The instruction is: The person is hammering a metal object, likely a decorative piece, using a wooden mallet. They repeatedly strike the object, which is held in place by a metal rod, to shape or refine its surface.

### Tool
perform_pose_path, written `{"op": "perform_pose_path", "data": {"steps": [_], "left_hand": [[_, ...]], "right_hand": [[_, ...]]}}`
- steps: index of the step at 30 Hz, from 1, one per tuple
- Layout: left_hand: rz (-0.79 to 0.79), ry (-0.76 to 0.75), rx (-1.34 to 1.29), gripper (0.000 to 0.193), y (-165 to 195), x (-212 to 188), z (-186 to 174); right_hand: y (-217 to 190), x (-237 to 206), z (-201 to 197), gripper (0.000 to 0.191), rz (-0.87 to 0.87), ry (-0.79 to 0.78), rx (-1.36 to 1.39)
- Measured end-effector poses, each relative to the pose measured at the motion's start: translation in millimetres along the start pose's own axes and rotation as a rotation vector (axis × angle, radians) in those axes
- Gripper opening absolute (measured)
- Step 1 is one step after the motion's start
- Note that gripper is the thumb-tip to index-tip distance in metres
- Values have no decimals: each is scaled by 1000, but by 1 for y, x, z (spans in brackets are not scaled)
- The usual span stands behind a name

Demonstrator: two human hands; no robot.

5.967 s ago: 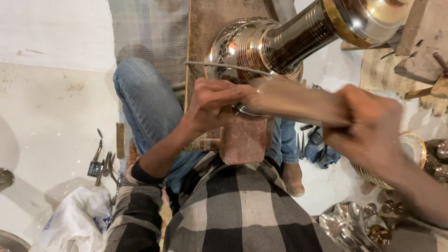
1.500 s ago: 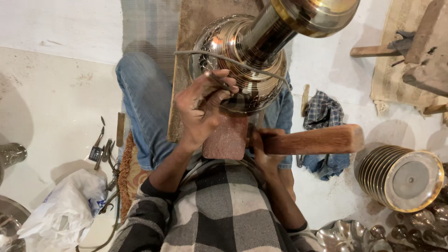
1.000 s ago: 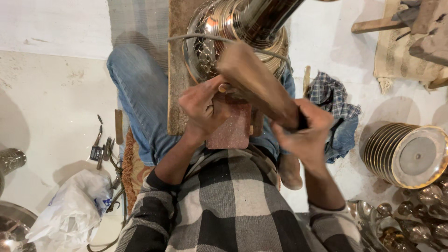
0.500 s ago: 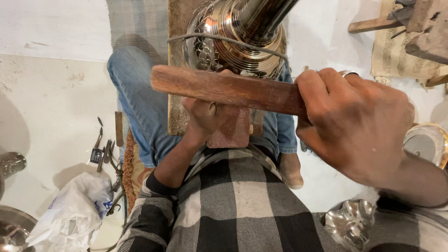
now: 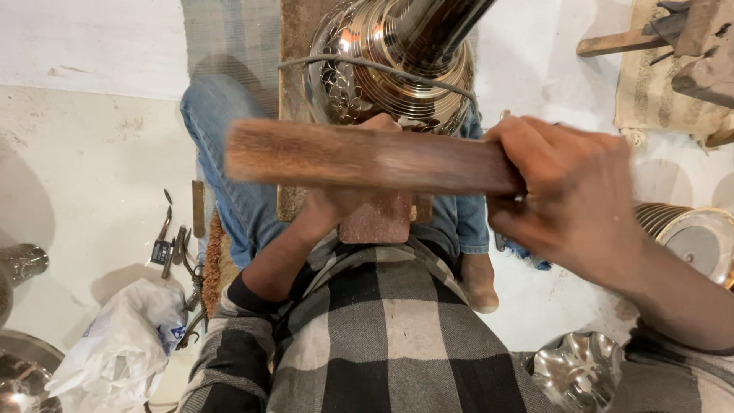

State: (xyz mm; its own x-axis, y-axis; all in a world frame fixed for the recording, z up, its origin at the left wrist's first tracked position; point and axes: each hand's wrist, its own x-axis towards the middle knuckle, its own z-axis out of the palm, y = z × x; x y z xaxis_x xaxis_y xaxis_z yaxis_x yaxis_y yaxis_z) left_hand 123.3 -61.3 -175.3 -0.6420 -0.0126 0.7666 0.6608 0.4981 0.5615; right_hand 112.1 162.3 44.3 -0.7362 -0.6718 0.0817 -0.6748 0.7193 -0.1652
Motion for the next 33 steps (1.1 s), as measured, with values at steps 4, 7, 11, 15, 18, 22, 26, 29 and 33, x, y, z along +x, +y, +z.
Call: {"op": "perform_pose_path", "data": {"steps": [4,7,11,15,18,22,26,29,33], "left_hand": [[-12,-120,14,22,-7,-1,-3],[16,-271,11,18,-14,1,-13],[114,-332,50,41,-15,10,-22],[228,-428,54,30,-17,34,-23],[270,-543,74,21,-12,53,-24],[199,-695,-22,20,-7,74,-27],[254,-958,62,19,-7,90,-28],[375,-630,-2,26,-8,98,-27],[388,-715,-4,30,-3,107,-27]], "right_hand": [[0,-4,-3,17,93,38,-148],[2,-6,1,28,104,55,85],[-1,-13,10,28,166,120,198],[-6,-34,22,32,244,145,-83],[4,-43,49,26,278,330,403],[7,-60,90,20,279,420,226],[-6,-76,119,23,461,461,411],[-18,-76,137,17,560,507,820],[-35,-76,162,17,846,539,1017]]}}
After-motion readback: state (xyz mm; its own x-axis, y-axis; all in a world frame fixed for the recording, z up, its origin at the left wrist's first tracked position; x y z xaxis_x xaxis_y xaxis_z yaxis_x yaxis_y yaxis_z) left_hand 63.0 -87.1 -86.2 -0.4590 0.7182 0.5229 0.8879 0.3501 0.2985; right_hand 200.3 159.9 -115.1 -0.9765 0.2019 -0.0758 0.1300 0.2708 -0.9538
